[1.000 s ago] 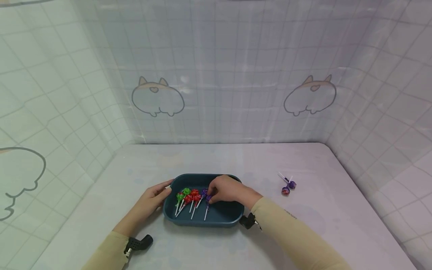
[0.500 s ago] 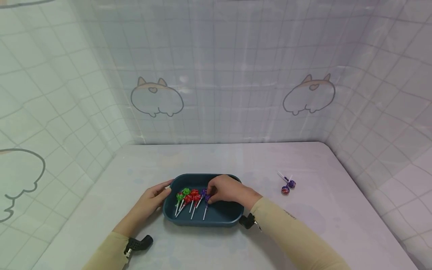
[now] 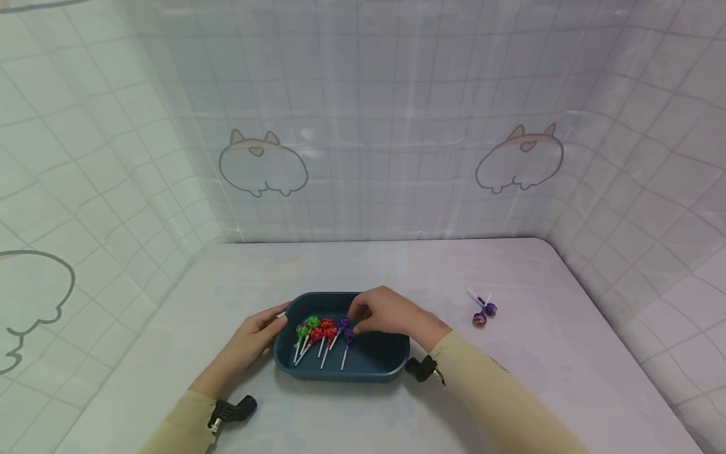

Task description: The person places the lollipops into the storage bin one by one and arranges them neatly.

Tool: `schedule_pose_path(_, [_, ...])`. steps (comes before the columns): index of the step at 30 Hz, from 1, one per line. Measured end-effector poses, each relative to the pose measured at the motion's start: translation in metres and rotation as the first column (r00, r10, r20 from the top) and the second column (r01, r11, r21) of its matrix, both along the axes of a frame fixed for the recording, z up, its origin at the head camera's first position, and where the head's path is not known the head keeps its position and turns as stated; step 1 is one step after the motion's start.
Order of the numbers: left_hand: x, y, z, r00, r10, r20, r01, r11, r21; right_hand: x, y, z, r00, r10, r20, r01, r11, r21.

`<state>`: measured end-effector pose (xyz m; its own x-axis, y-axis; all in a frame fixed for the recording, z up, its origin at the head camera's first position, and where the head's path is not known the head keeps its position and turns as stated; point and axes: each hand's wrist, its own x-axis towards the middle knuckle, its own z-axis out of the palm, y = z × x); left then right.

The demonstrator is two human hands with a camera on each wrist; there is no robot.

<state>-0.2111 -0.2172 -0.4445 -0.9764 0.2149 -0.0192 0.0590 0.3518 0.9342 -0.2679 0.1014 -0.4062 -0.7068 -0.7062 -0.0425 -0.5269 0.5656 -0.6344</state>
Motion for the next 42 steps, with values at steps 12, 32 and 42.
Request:
schedule_pose_path(12, [-0.015,-0.008,-0.026,1.000,0.020,0.022,-0.020,1.000,-0.023,-0.004,0.049,0.018,0.995,-0.104,0.005,0.104,0.984,-0.144])
schedule_pose_path(32, [-0.014,-0.009,-0.029,1.000,0.020,-0.006,-0.020,1.000,-0.012,0.006,0.118,0.011,0.936,-0.348,0.057,0.353,0.923,-0.155])
schedule_pose_path(42, [-0.013,-0.009,-0.028,1.000,0.021,0.006,-0.021,1.000,-0.015,0.015,0.151,0.007,0.908,-0.414,0.058,0.418,0.894,-0.158])
